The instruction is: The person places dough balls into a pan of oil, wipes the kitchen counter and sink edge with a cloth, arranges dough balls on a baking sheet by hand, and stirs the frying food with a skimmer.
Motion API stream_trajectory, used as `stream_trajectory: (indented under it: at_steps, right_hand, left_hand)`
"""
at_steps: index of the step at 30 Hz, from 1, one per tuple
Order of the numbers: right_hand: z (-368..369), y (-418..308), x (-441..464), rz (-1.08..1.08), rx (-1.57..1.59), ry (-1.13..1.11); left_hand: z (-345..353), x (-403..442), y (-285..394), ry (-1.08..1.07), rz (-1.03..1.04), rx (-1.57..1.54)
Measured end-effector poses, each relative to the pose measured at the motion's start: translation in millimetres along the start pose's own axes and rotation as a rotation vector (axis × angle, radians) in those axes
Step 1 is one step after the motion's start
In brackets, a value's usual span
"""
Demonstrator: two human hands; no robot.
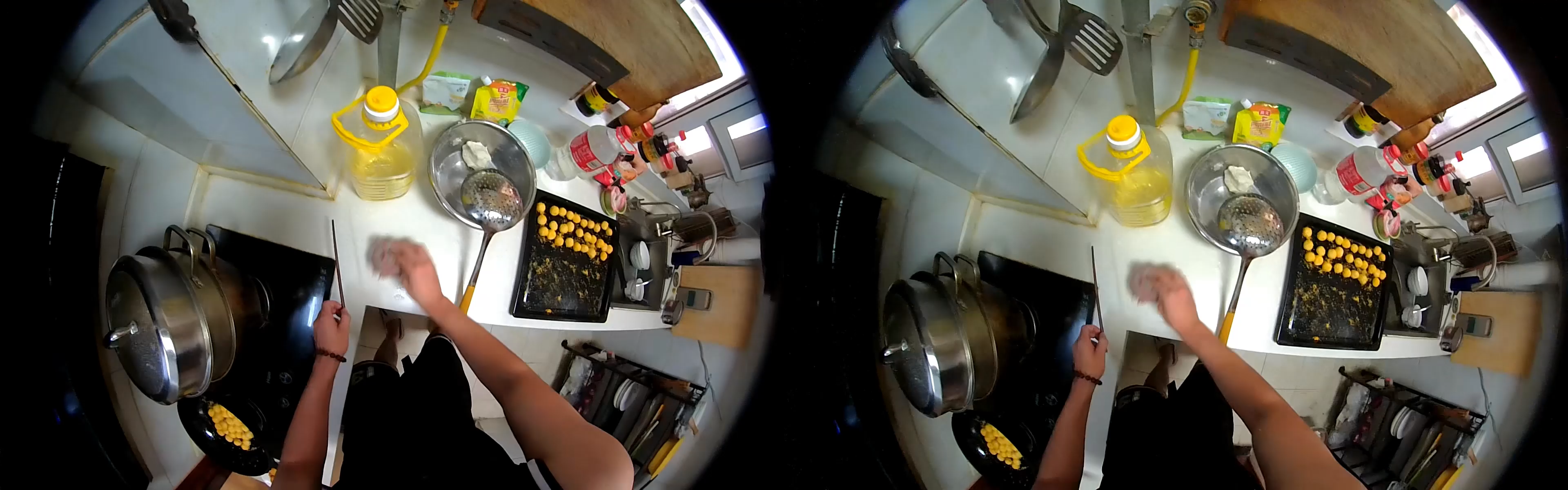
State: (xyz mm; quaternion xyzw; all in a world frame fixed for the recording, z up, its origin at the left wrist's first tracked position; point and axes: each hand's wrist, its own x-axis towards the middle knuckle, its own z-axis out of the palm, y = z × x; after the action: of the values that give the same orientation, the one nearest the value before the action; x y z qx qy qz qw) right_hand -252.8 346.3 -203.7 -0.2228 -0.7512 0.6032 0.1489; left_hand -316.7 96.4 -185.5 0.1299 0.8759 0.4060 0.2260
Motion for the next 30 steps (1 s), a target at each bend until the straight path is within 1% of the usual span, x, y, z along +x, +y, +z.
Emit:
stream_trajectory:
  at_steps: [1,3,4,5,7,9,10,11,13,15,16,17,19,20,21,23,24,25,26,27,28,29,30]
  right_hand:
    - [-17,-8,7,-0.285,-0.669,0.161]
    - [-12,8,-8,-0.282,-0.708,0.164]
    - [-5,18,-17,-0.286,-0.741,0.165]
    - [5,26,-34,-0.319,-0.708,0.071]
    - [22,32,-72,-0.388,-0.572,-0.029]
    - [26,23,-89,-0.320,-0.514,-0.121]
    - [19,15,-88,-0.339,-0.448,-0.153]
    - [11,29,-81,-0.339,-0.452,-0.147]
    - [-4,68,-61,-0.360,-0.303,-0.004]
    - [-23,15,-46,-0.027,-0.646,0.281]
    - [-24,14,-48,-0.049,-0.715,0.255]
    - [-21,17,-53,-0.048,-0.714,0.251]
    - [-10,21,-72,-0.193,-0.730,-0.016]
    - [-4,19,-83,-0.238,-0.721,-0.072]
    - [1,19,-94,-0.250,-0.700,-0.115]
    - [5,22,-104,-0.170,-0.556,-0.218]
    - [6,29,-108,-0.123,-0.485,-0.177]
    - [3,15,-105,-0.147,-0.489,-0.186]
    - [1,2,-106,-0.078,-0.372,-0.141]
    - [1,-17,-112,0.001,-0.252,-0.107]
    - [2,-39,-109,0.007,-0.265,-0.112]
    - [7,-43,-103,-0.022,-0.268,-0.142]
    - [14,-44,-99,-0.081,-0.295,-0.155]
  left_hand:
    - [4,3,-3,-0.008,0.000,-0.002]
    - [12,12,-6,-0.005,0.034,0.104]
    - [15,17,-6,-0.033,0.010,0.135]
    - [17,22,-6,-0.039,0.014,0.137]
    - [24,29,-5,-0.045,0.144,0.256]
    - [33,37,-3,-0.083,0.175,0.307]
    - [37,41,3,-0.110,0.173,0.386]
    - [41,45,8,-0.136,0.169,0.465]
    - [48,53,13,-0.136,0.184,0.484]
    - [52,59,16,-0.141,0.226,0.531]
    - [52,60,17,-0.122,0.272,0.492]
    - [51,57,16,-0.122,0.268,0.493]
    - [47,52,10,-0.037,0.278,0.345]
    - [41,43,8,-0.019,0.260,0.292]
    - [35,32,-4,-0.006,0.256,0.289]
    - [36,13,-33,0.067,0.157,0.220]
    - [38,0,-42,0.066,0.067,0.165]
    - [34,-15,-45,0.068,-0.024,0.111]
    - [33,-29,-49,0.036,-0.058,0.067]
    - [34,-42,-57,0.032,-0.033,-0.001]
    - [37,-56,-63,0.016,-0.062,-0.057]
    - [42,-65,-67,0.008,-0.084,-0.120]
    - [49,-74,-72,0.050,-0.097,-0.136]
